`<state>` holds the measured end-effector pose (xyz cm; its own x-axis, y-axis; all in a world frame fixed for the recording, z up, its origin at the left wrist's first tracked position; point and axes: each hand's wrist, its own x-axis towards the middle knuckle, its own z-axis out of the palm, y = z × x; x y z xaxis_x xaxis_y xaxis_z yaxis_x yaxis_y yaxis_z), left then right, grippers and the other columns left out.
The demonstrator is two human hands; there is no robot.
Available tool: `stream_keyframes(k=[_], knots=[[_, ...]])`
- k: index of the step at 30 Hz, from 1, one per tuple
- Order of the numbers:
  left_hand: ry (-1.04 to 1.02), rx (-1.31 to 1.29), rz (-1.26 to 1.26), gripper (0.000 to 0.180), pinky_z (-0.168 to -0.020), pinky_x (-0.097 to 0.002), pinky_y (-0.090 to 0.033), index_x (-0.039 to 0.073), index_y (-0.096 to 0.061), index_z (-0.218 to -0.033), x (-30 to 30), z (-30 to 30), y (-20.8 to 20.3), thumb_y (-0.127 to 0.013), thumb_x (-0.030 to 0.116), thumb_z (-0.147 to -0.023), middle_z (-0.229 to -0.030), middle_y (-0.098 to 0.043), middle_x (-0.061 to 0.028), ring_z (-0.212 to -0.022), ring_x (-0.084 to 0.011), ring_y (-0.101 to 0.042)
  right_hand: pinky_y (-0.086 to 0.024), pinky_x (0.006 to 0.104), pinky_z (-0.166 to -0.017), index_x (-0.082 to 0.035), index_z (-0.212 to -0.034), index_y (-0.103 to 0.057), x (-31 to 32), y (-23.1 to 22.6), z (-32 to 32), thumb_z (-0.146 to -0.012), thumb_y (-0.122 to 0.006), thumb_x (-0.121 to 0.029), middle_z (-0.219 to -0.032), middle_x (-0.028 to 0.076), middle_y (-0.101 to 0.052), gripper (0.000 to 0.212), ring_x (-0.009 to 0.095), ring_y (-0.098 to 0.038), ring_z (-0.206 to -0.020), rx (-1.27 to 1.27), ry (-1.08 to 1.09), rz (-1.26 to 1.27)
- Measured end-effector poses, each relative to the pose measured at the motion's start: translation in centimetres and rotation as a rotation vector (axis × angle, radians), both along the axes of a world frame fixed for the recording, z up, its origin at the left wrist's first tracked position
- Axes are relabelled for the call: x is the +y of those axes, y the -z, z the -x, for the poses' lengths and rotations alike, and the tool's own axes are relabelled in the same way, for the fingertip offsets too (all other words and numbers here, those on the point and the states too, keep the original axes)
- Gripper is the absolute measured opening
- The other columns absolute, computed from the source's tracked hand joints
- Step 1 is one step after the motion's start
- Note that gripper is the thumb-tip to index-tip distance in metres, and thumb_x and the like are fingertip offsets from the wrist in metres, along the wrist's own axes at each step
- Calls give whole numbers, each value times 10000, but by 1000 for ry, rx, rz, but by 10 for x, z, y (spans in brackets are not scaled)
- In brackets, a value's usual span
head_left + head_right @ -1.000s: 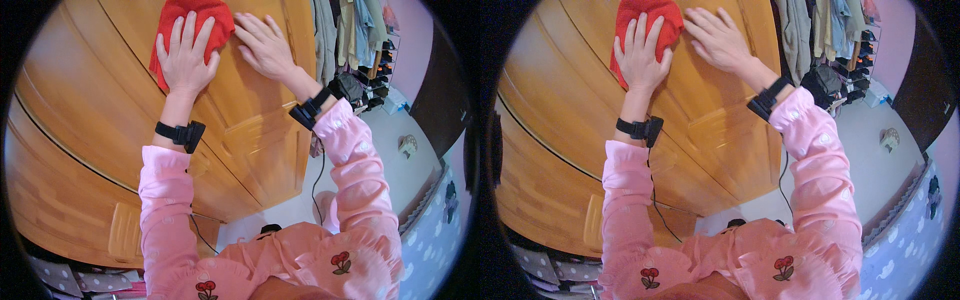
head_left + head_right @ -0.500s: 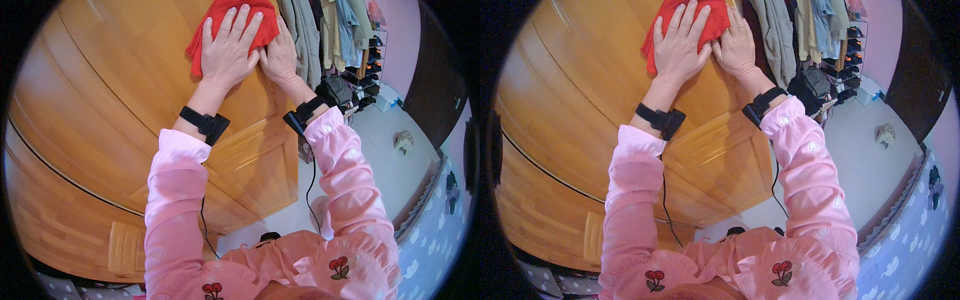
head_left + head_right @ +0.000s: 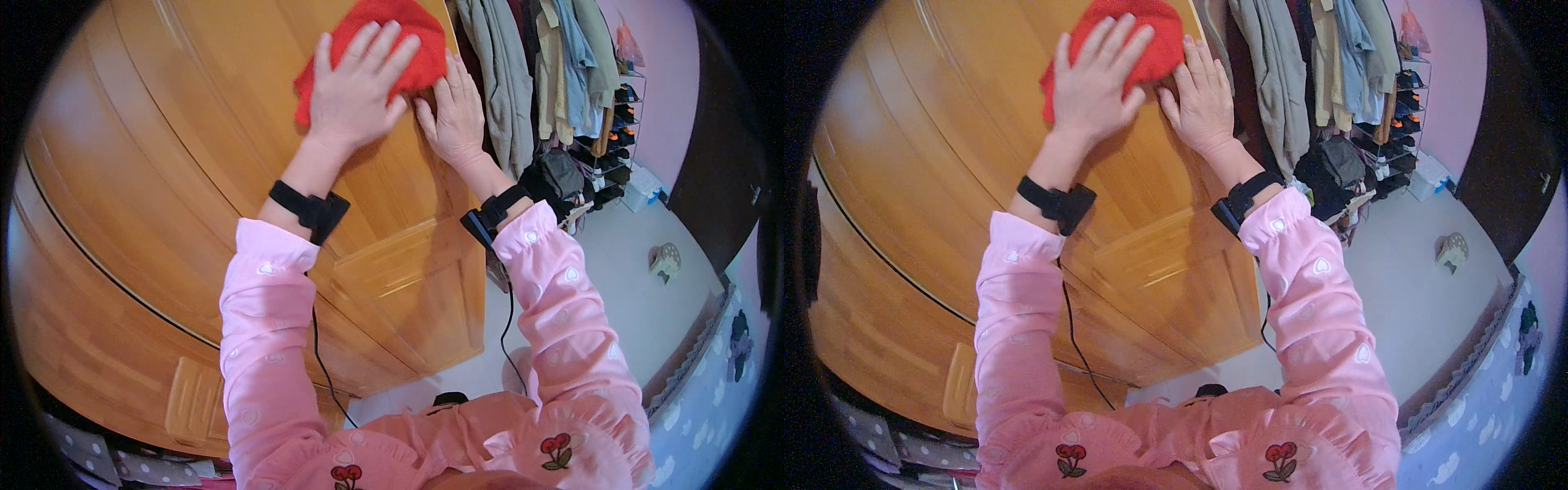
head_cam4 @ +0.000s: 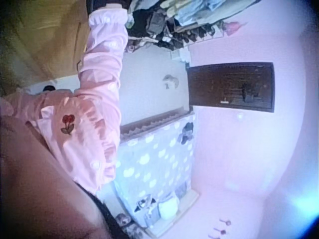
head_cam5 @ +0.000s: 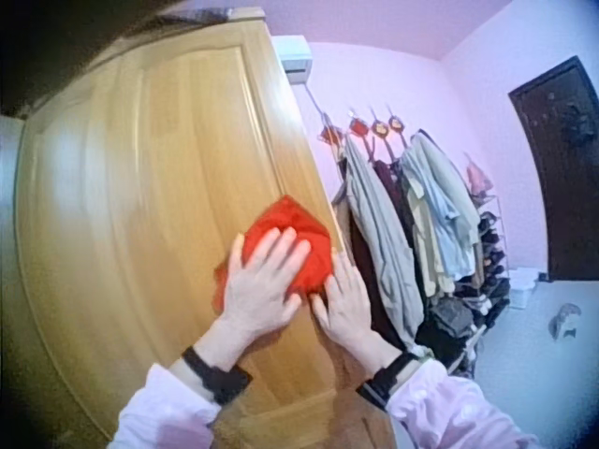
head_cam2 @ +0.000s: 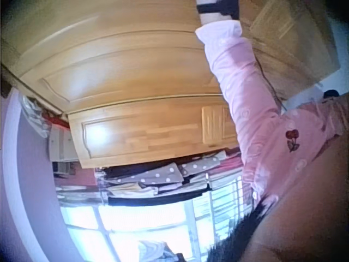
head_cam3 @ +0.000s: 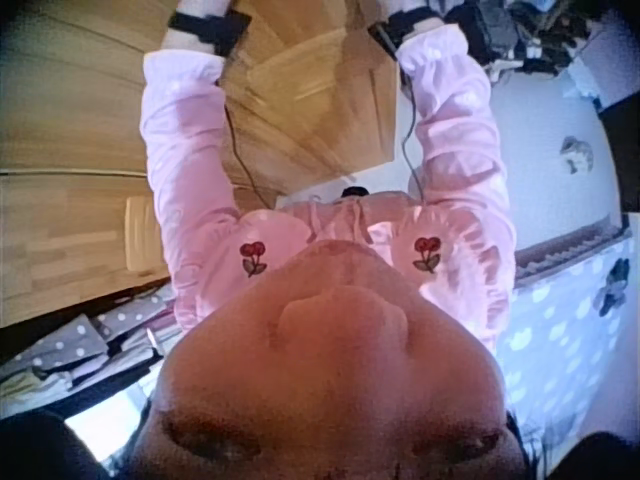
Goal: The person wipes a wooden wardrobe door with a red cloth, then moves to a window and wipes the frame and glass. The person uses both hands to wipe the surfaces in a repetitive motion.
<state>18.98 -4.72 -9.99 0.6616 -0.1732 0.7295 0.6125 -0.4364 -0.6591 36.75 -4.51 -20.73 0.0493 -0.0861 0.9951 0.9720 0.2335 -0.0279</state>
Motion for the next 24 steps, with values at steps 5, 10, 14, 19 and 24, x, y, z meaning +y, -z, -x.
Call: stream_keyframes(k=[5, 10, 14, 19, 24], knots=[[38, -301, -71, 766, -1210, -609, -222, 129, -460, -1520, 3, -16, -67, -686, 332, -817, -1597, -425, -125, -1489, -291, -353, -308, 485, -1203, -138, -1554, -431, -3, 2, 3, -940, -666, -326, -1638, 124, -357, 684, 307, -335, -1518, 0, 11, 31], [53, -66, -9, 741, -1217, -604, -219, 196, -484, -1516, -8, -51, -63, -701, 347, -823, -1599, -434, -83, -1499, -280, -344, -304, 480, -1204, -139, -1558, -429, -4, 1, 3, -938, -662, -331, -1617, 130, -387, 689, 305, -351, -1508, -3, 31, 29], [82, 199, 27, 696, -1215, -604, -221, 192, -540, -1471, -17, -58, -51, -709, 362, -818, -1575, -464, -82, -1486, -277, -371, -308, 500, -1201, -116, -1512, -468, -4, -1, 3, -933, -663, -353, -1601, 147, -402, 655, 323, -363, -1497, 4, -11, -15], [50, 81, -21, 722, -1213, -609, -223, 186, -531, -1477, -15, -32, -69, -717, 354, -801, -1573, -468, -82, -1481, -278, -380, -299, 510, -1205, -144, -1535, -444, -6, 0, 4, -932, -667, -353, -1631, 127, -360, 677, 307, -329, -1517, 9, 17, 54], [-17, -309, -137, 781, -1202, -605, -235, 163, -465, -1524, -6, 18, -85, -708, 326, -799, -1596, -429, -111, -1489, -310, -350, -291, 482, -1216, -174, -1570, -415, -7, 1, 5, -938, -665, -350, -1640, 107, -358, 702, 291, -329, -1522, 14, 27, 65]])
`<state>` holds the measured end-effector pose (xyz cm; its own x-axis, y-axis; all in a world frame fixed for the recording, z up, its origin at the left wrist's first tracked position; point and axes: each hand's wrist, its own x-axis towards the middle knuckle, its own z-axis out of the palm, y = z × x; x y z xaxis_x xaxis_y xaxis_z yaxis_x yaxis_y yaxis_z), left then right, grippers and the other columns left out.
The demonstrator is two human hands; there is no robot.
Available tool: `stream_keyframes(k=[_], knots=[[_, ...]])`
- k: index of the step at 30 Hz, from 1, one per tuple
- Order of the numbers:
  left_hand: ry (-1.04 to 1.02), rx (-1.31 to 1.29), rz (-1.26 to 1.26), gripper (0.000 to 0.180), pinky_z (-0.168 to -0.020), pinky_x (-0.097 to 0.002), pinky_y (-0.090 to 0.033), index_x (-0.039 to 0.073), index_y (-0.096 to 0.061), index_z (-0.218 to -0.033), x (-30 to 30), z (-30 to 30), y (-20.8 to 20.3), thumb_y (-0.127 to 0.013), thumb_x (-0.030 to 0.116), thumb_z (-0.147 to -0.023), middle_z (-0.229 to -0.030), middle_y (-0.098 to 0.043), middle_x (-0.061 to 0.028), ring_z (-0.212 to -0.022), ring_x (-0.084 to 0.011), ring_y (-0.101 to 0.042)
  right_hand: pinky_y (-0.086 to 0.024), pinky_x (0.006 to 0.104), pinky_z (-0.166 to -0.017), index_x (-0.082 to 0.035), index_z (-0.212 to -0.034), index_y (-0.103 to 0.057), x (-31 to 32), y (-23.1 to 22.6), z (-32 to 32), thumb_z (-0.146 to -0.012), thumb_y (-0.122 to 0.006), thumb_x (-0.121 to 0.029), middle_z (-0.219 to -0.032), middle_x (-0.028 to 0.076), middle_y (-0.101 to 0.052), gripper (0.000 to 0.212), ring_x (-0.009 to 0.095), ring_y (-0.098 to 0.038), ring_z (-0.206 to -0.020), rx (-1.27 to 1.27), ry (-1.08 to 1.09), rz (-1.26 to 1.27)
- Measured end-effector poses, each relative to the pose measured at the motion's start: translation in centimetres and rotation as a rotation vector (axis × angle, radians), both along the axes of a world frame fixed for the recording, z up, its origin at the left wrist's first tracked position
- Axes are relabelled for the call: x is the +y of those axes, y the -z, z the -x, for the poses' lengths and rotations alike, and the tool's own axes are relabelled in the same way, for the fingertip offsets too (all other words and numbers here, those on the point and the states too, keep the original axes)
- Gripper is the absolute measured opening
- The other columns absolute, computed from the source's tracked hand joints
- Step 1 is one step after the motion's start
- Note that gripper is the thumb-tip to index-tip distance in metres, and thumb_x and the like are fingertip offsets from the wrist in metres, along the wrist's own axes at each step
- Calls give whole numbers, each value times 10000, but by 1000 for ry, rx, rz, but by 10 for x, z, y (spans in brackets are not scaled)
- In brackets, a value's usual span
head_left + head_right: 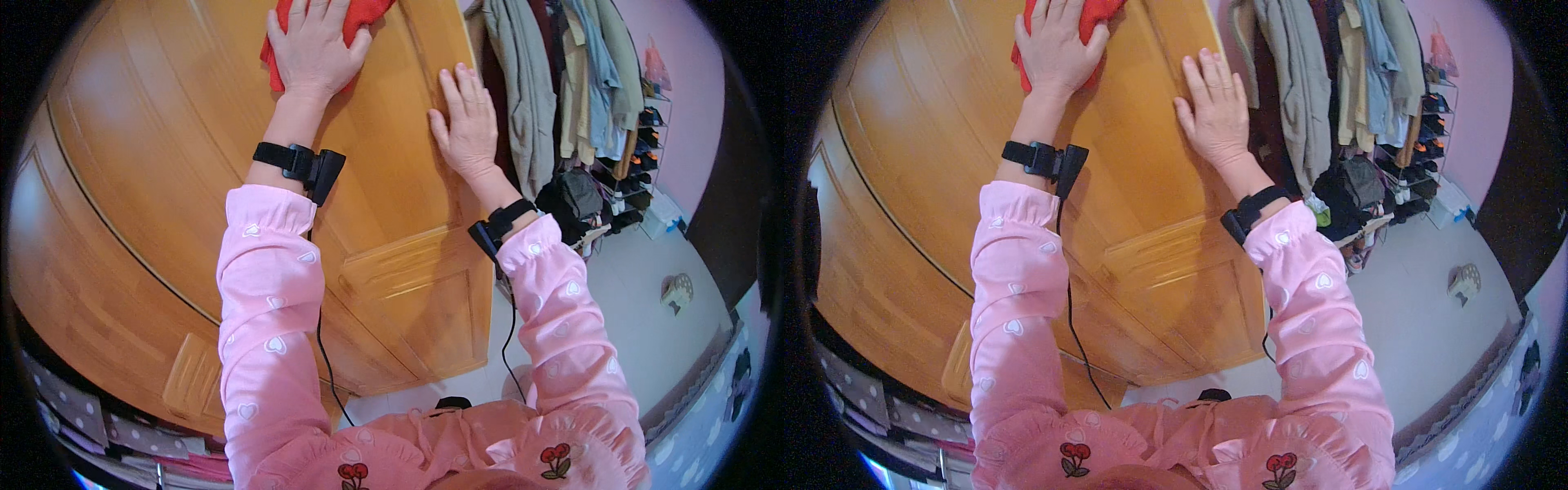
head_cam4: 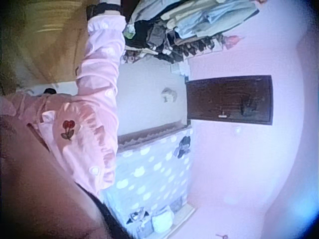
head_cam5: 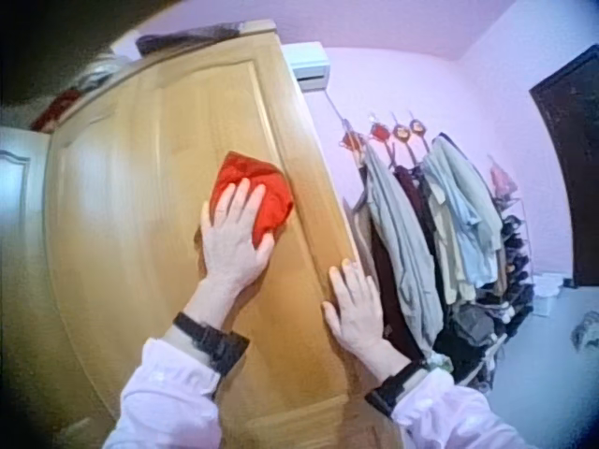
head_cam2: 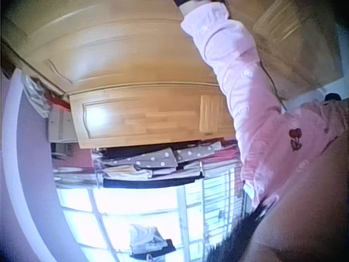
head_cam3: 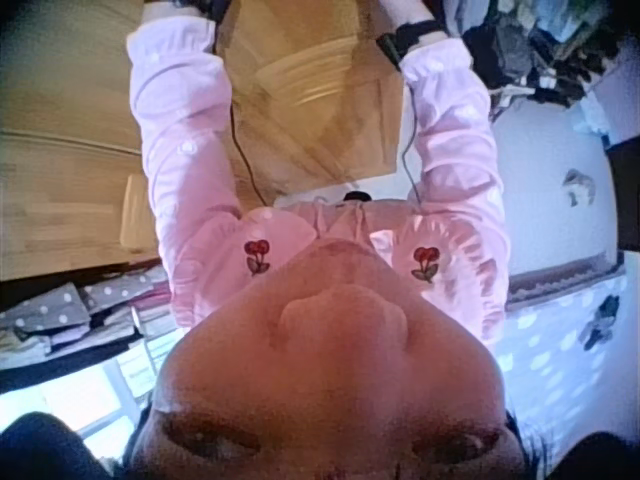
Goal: The person wipes a wooden wardrobe door with a red cloth, then moves to a window and wipes the frame and glass. The person uses both hands to wipe the surfaces in a repetitive motion.
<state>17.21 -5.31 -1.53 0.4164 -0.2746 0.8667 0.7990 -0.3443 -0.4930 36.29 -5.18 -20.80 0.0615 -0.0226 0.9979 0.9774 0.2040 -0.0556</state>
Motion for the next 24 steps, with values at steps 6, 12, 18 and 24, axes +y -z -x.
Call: stream_keyframes(k=[6, 12, 18, 24], knots=[[-5, 66, 67, 757, -1195, -571, -270, 130, -482, -1507, 7, 76, 17, -681, 276, -791, -1574, -451, -140, -1470, -334, -380, -303, 467, -1208, -162, -1578, -404, 0, -2, 2, -927, -676, -326, -1639, 107, -364, 724, 297, -329, -1524, -23, 0, -27], [5, -8, -14, 707, -1184, -534, -281, 244, -522, -1497, 17, 143, 36, -672, 358, -816, -1562, -499, -28, -1441, -247, -430, -294, 452, -1218, -110, -1559, -414, -4, -5, 1, -936, -674, -262, -1632, 146, -354, 692, 332, -318, -1518, -51, -11, -25], [35, -155, 30, 746, -1185, -535, -301, 87, -484, -1502, 15, 181, 54, -661, 259, -798, -1550, -476, -165, -1443, -361, -415, -295, 448, -1237, -94, -1553, -416, 2, -4, 0, -942, -667, -240, -1613, 177, -372, 676, 356, -336, -1502, -65, -5, -66], [81, -237, 0, 727, -1177, -516, -313, 73, -487, -1495, 18, 183, 68, -650, 256, -810, -1534, -492, -174, -1422, -377, -437, -276, 551, -1203, -118, -1513, -487, -11, -11, 19, -926, -637, -208, -1608, 138, -412, 613, 309, -369, -1499, -48, 119, -23]])
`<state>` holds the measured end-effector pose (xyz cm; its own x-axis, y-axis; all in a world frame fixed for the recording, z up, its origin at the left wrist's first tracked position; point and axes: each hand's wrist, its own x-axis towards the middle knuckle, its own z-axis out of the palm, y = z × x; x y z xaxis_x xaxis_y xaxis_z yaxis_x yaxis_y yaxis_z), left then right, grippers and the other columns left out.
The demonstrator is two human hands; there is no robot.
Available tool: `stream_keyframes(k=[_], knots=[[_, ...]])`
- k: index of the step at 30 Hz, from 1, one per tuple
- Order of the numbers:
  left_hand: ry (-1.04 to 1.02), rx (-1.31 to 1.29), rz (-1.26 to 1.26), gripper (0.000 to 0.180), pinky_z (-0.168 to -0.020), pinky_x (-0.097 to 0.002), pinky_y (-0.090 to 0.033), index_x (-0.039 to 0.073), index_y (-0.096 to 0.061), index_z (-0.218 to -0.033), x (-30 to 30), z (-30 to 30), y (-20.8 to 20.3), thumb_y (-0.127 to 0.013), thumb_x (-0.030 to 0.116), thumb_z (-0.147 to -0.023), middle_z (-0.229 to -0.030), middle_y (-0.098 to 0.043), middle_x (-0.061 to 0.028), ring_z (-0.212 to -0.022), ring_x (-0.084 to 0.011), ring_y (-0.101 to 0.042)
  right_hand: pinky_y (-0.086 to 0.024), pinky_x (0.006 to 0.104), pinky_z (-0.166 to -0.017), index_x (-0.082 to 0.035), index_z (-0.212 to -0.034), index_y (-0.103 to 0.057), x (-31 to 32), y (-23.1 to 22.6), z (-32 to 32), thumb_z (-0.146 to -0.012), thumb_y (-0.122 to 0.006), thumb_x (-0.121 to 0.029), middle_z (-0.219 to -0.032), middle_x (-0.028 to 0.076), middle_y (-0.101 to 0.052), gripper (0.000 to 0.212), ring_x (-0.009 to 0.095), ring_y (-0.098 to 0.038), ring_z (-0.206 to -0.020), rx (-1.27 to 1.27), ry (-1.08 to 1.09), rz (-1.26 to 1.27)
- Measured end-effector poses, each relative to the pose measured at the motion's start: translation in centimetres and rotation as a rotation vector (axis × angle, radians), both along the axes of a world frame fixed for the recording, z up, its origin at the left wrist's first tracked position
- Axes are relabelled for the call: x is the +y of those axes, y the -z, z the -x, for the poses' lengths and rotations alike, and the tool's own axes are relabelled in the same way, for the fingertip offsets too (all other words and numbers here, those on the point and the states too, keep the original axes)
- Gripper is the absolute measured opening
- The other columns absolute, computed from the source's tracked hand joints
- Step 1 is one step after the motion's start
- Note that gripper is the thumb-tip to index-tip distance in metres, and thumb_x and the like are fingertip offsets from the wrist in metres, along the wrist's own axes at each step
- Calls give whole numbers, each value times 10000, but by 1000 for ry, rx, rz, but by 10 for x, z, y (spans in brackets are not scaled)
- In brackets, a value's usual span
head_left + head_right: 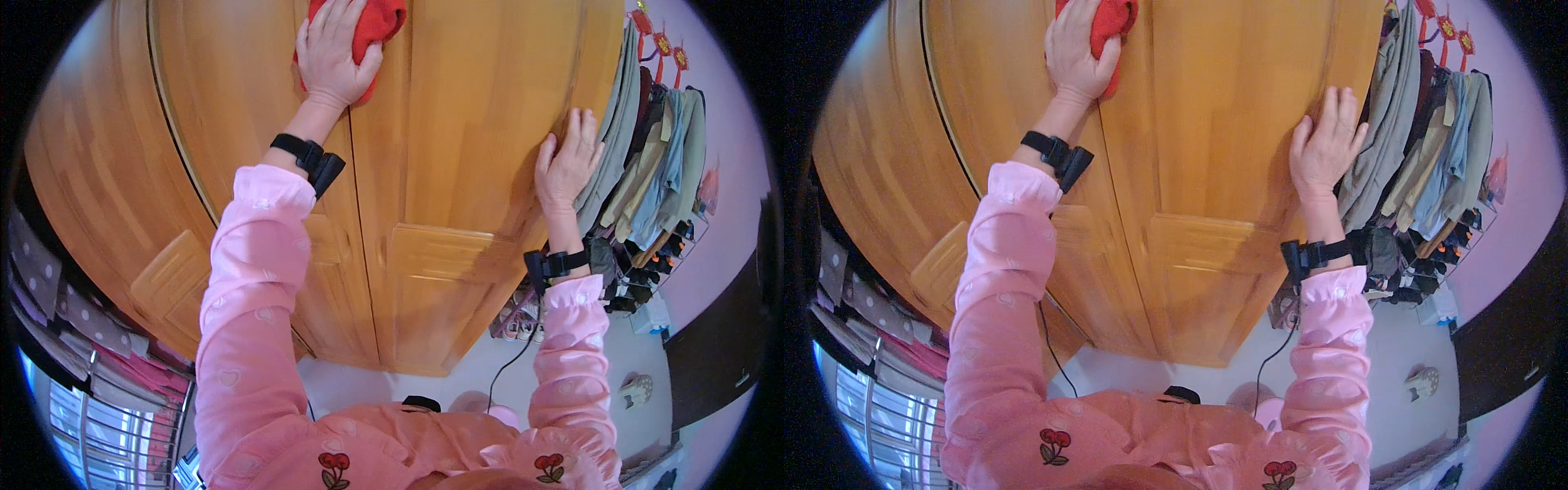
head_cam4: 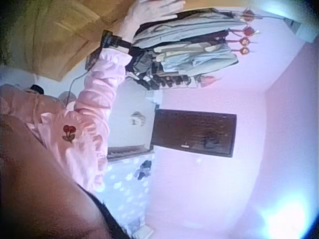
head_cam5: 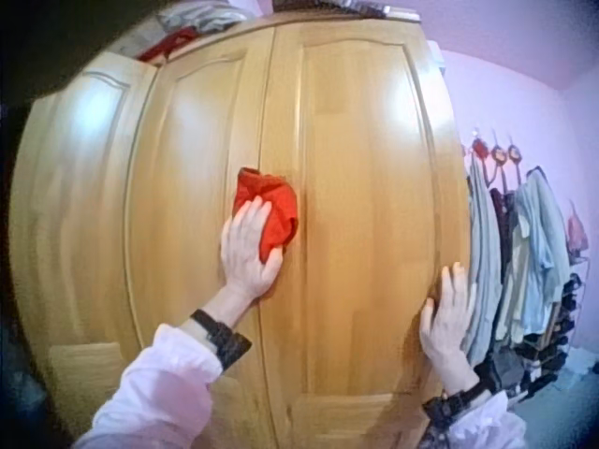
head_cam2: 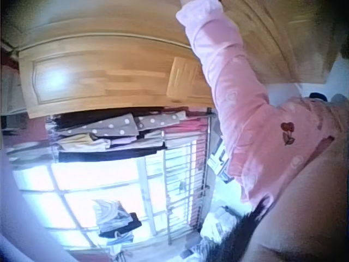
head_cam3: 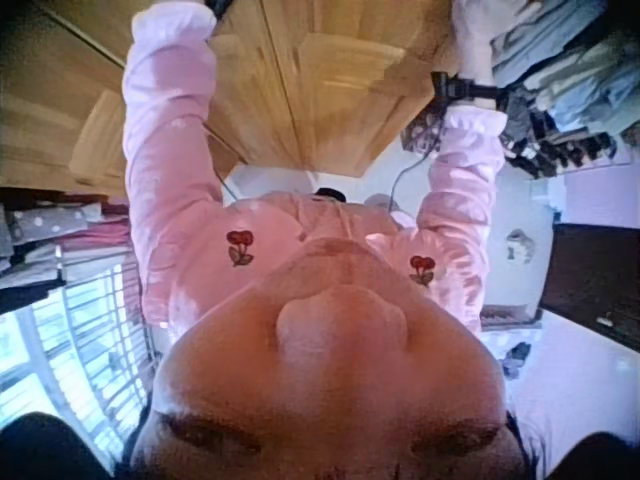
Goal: The person wipes a wooden wardrobe door with a red cloth, then moves to a window and wipes the frame and glass. The person uses both hands to wipe the surfaces in a repetitive motion.
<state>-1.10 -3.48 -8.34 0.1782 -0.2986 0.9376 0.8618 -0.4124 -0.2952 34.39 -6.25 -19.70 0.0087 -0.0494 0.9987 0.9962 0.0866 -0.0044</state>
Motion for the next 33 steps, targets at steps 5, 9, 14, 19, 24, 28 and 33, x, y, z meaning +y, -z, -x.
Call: stream_keyframes(k=[5, 9, 14, 19, 24, 28, 33], knots=[[-16, 12, 5, 724, -1174, -516, -313, 77, -491, -1492, 1, 0, 0, -646, 274, -813, -1530, -494, -173, -1414, -378, -443, -266, 577, -1198, -143, -1461, -542, 3, -11, 100, -866, -709, -220, -1564, 106, -470, 623, 276, -427, -1457, -297, -308, 107], [-40, 43, -7, 730, -1181, -513, -308, 85, -489, -1500, 3, 4, 1, -637, 303, -819, -1538, -489, -168, -1422, -366, -440, -267, 571, -1204, -117, -1477, -517, 24, -40, 167, -864, -712, -230, -1564, 116, -465, 653, 290, -429, -1454, -389, -418, 38], [-25, 91, -2, 720, -1191, -524, -302, 75, -488, -1502, 11, 26, 7, -621, 328, -842, -1540, -490, -177, -1426, -374, -443, -248, 538, -1227, -80, -1530, -447, 31, -46, 210, -883, -706, -266, -1600, 144, -413, 721, 306, -374, -1490, -411, -477, 29], [-5, 5, 5, 708, -1180, -533, -319, 71, -479, -1508, 17, 66, 21, -608, 309, -854, -1534, -490, -190, -1424, -382, -443, -244, 530, -1231, -104, -1554, -419, 37, -41, 232, -895, -694, -313, -1614, 141, -392, 744, 318, -331, -1513, -402, -409, 66], [-100, 25, 57, 754, -1185, -534, -306, 85, -452, -1528, 18, 107, 37, -624, 312, -830, -1570, -456, -165, -1445, -372, -415, -258, 535, -1223, -103, -1521, -472, 42, -40, 232, -881, -690, -289, -1597, 136, -420, 701, 314, -361, -1495, -393, -432, 42], [-156, -6, 112, 788, -1190, -544, -288, 95, -438, -1537, 18, 143, 51, -643, 324, -812, -1589, -433, -157, -1457, -368, -398, -250, 525, -1231, -102, -1532, -458, 41, -42, 230, -888, -680, -304, -1611, 133, -402, 710, 319, -342, -1506, -406, -382, 31], [-143, -197, 128, 727, -1180, -550, -282, 166, -486, -1511, 23, 180, 78, -651, 349, -827, -1582, -448, -113, -1443, -335, -405, -257, 558, -1213, -126, -1475, -511, 16, -43, 249, -855, -704, -246, -1587, 135, -424, 661, 313, -361, -1493, -382, -392, 68]])
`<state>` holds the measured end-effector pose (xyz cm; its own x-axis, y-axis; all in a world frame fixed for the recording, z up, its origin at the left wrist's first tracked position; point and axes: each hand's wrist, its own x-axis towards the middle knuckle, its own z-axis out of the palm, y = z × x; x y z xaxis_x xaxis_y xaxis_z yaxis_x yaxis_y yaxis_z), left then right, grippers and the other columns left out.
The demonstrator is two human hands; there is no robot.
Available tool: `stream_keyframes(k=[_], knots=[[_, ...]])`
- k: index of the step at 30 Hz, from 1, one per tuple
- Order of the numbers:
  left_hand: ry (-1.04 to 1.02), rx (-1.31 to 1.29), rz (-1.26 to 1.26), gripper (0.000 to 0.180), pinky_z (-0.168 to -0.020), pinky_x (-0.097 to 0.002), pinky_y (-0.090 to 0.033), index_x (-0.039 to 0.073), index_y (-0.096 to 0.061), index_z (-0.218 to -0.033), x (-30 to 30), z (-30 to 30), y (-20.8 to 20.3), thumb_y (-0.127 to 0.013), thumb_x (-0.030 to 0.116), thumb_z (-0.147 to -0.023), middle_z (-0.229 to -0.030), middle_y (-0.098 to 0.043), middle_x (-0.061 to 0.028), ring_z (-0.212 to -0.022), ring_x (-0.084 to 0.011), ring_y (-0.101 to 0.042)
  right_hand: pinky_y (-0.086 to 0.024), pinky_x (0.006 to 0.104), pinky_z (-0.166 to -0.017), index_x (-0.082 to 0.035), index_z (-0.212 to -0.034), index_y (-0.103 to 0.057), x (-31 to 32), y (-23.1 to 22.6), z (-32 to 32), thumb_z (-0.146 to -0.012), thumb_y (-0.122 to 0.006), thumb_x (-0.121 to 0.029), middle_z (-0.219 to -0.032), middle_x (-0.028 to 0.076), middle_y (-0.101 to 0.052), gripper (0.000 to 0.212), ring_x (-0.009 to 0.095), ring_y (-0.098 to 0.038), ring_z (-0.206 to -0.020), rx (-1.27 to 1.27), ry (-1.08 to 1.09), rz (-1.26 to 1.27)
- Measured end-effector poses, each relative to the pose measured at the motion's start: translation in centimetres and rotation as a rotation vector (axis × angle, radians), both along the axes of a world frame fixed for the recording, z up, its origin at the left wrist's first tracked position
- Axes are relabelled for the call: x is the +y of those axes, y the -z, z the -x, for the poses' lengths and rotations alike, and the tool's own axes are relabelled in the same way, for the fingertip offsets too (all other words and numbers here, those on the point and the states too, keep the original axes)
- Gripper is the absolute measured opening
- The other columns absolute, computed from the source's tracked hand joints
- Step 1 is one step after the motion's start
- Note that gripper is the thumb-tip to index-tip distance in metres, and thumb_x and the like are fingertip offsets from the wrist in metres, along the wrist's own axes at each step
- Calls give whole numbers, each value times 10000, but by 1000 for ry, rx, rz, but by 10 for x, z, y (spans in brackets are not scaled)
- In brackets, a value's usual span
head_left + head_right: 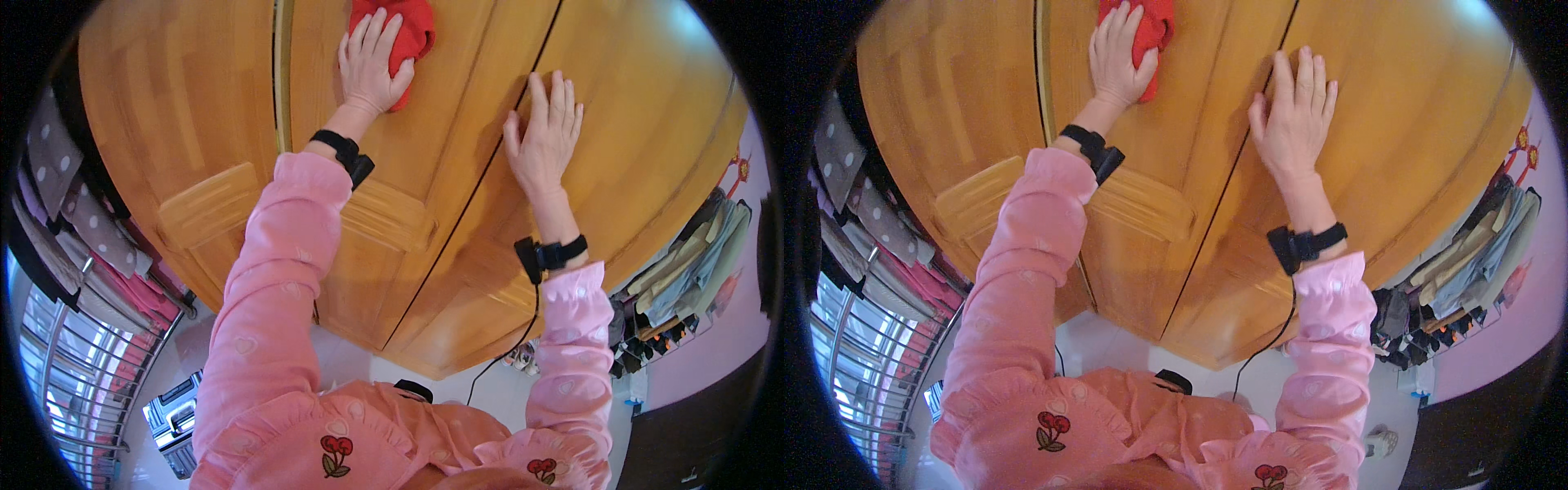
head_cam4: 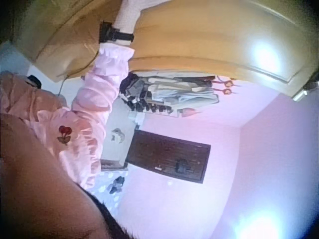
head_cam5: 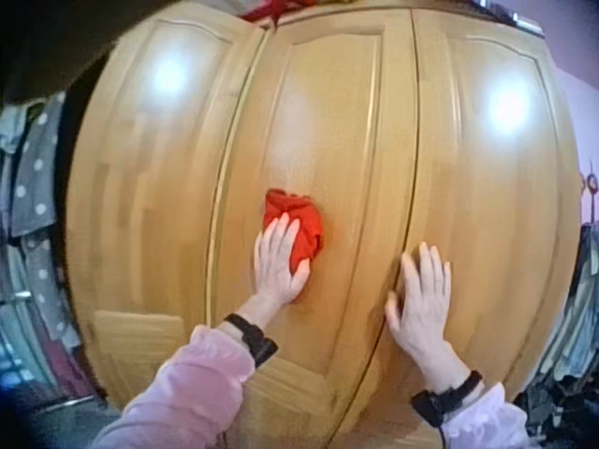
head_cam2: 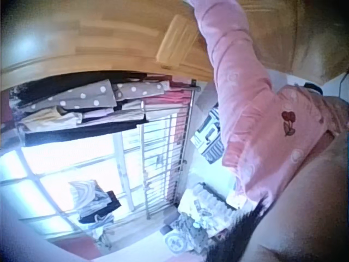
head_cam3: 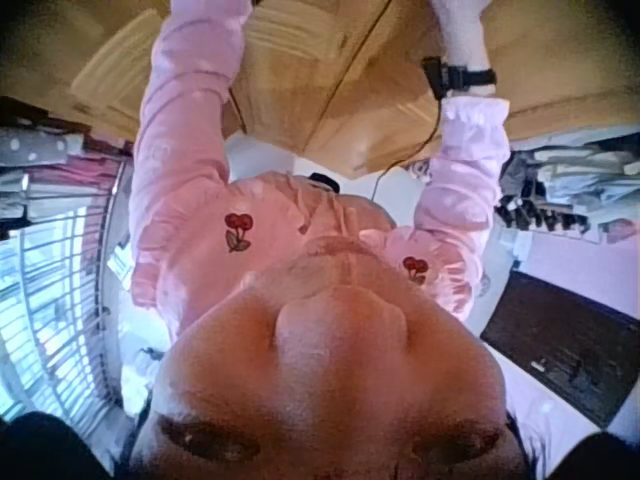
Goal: The person wipes a wooden wardrobe door with a red cloth, then moves to a window and wipes the frame and glass. The person uses both hands to wipe the surfaces in a repetitive motion.
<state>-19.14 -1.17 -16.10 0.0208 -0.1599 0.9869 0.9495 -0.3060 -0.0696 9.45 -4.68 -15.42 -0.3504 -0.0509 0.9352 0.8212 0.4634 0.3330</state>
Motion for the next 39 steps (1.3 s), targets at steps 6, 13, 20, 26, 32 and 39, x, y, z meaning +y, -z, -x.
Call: stream_keyframes(k=[6, 13, 20, 26, 32, 39], knots=[[-73, -97, 149, 839, -1209, -610, -190, 220, -319, -1611, 9, 8, 16, -641, 478, -880, -1671, -290, -85, -1527, -316, -251, -437, 484, -1063, -83, -1373, -573, -36, 4, 111, -863, -713, -223, -1422, 153, -552, 548, 328, -536, -1279, -281, -506, 190], [235, 69, 233, 720, -1241, -526, -239, 153, -340, -1601, -12, 42, 17, -576, 380, -960, -1661, -305, -138, -1540, -357, -251, -440, 491, -1016, -70, -1469, -515, -6, -15, 186, -937, -646, -439, -1491, 190, -517, 661, 379, -548, -1186, -167, -389, 121], [372, -111, 193, 646, -1206, -502, -311, 45, -405, -1548, -8, 98, 38, -572, 212, -947, -1621, -346, -241, -1485, -426, -343, -418, 483, -973, -184, -1508, -499, 9, -12, 201, -884, -698, -536, -1575, 104, -447, 743, 307, -527, -1218, -168, -98, 14], [172, -17, 207, 572, -1223, -484, -301, -6, -441, -1499, 1, 118, 57, -503, 42, -933, -1592, -369, -269, -1465, -434, -368, -425, 478, -934, -247, -1469, -532, 11, 25, 204, -755, -810, -454, -1555, 40, -436, 794, 260, -505, -1197, -258, 25, 48], [96, 65, 340, 644, -1246, -480, -258, -7, -367, -1549, -9, 124, 53, -511, 40, -923, -1634, -317, -241, -1521, -401, -294, -438, 489, -885, -214, -1328, -597, 0, 118, 171, -725, -793, -301, -1440, 22, -518, 640, 247, -511, -1122, -393, -64, 213], [62, -55, 285, 711, -1271, -496, -162, 20, -308, -1597, -7, 98, 64, -525, 64, -921, -1661, -278, -228, -1556, -381, -225, -438, 451, -841, -256, -1261, -618, -26, 209, 92, -739, -756, -233, -1380, -38, -550, 540, 228, -512, -1098, -419, -20, 409]])
